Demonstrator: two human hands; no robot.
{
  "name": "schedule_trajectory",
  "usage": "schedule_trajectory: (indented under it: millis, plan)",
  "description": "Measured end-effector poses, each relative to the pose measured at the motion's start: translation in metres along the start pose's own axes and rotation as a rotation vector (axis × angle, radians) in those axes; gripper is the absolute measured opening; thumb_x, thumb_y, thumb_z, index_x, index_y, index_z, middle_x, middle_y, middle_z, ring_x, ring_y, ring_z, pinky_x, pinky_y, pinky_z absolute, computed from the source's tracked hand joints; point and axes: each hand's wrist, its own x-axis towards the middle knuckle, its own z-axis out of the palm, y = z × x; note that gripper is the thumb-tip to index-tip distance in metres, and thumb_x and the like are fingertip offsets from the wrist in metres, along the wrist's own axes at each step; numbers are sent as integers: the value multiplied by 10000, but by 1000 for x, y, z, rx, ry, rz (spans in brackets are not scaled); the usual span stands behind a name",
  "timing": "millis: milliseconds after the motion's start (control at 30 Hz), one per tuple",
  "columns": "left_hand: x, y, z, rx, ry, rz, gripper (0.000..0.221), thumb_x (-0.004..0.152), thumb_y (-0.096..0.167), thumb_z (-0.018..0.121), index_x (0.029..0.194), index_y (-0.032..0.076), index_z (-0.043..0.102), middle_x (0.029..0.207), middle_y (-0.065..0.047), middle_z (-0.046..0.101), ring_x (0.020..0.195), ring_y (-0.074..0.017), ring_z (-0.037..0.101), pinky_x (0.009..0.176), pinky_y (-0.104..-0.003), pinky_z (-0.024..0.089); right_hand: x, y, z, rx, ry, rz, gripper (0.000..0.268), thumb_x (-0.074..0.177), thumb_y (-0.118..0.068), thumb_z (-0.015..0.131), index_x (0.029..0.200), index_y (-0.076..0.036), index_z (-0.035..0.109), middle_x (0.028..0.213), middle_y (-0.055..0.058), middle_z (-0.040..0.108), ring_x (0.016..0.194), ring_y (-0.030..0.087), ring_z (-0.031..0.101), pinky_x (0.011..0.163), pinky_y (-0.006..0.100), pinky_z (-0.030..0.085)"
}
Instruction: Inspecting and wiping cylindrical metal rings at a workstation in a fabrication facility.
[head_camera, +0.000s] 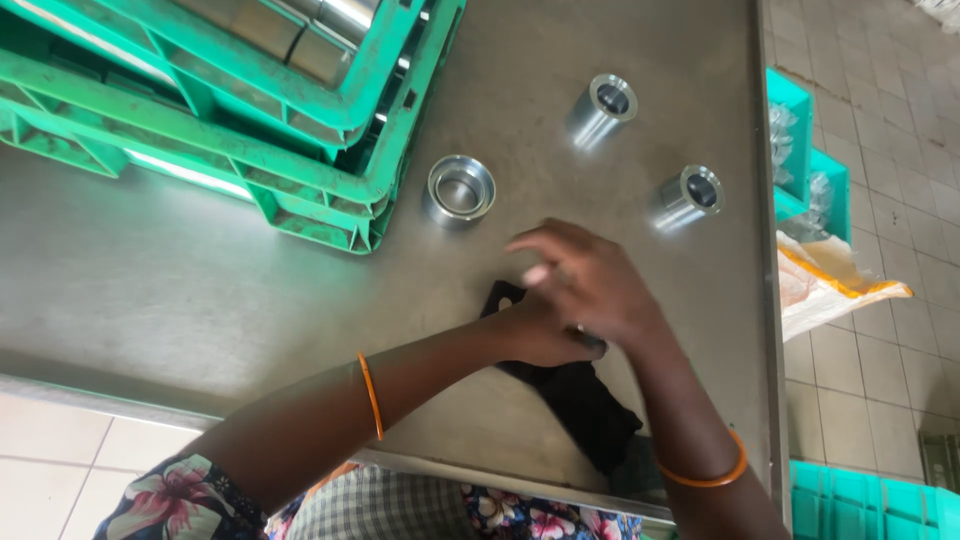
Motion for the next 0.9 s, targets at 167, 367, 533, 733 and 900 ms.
schedule_trajectory:
  millis: [167, 367, 533, 733, 900]
  plan:
    - [-8, 4, -4, -118, 130, 159, 434, 756, 318, 792, 1057, 28, 676, 859, -119, 735, 831, -261, 740, 815, -402, 581, -5, 24, -8, -85, -16, 10, 495, 1099, -448, 443, 1163, -27, 695, 930, 30, 580, 789, 121, 541, 715, 296, 455]
    - [-8, -9, 1, -238, 128, 354, 377, 839, 310, 759, 1090, 41, 677, 931, -98, 742, 886, -236, 737, 827, -400, 561, -29, 95, -15, 110, 136, 119, 459, 1131, -391, 441, 1130, -30, 725, 834, 26, 534, 737, 136, 483, 704, 297, 419]
    - [-6, -12, 5, -77, 87, 250, 335, 879, 285, 750, 1079, 30, 667, 931, -112, 723, 871, -233, 718, 778, -378, 555, -7, -7, 1, -230, 9, -29, 451, 1071, -459, 552, 1161, -50, 718, 958, 67, 632, 842, 167, 625, 773, 286, 492]
    - [-18, 3, -9, -227, 82, 264, 264, 843, 156, 734, 1062, 23, 668, 935, -119, 728, 857, -222, 726, 774, -352, 566, -19, 72, -7, -5, -24, 11, 451, 1092, -438, 491, 1166, -63, 732, 963, 67, 667, 852, 193, 633, 781, 291, 497]
    - [-16, 2, -10, -328, 39, 246, 287, 857, 162, 719, 1118, 45, 687, 1029, -119, 766, 959, -207, 754, 868, -346, 575, -24, 65, -13, 144, 73, 108, 462, 1133, -415, 455, 1191, -59, 743, 929, 83, 638, 824, 196, 588, 777, 307, 482]
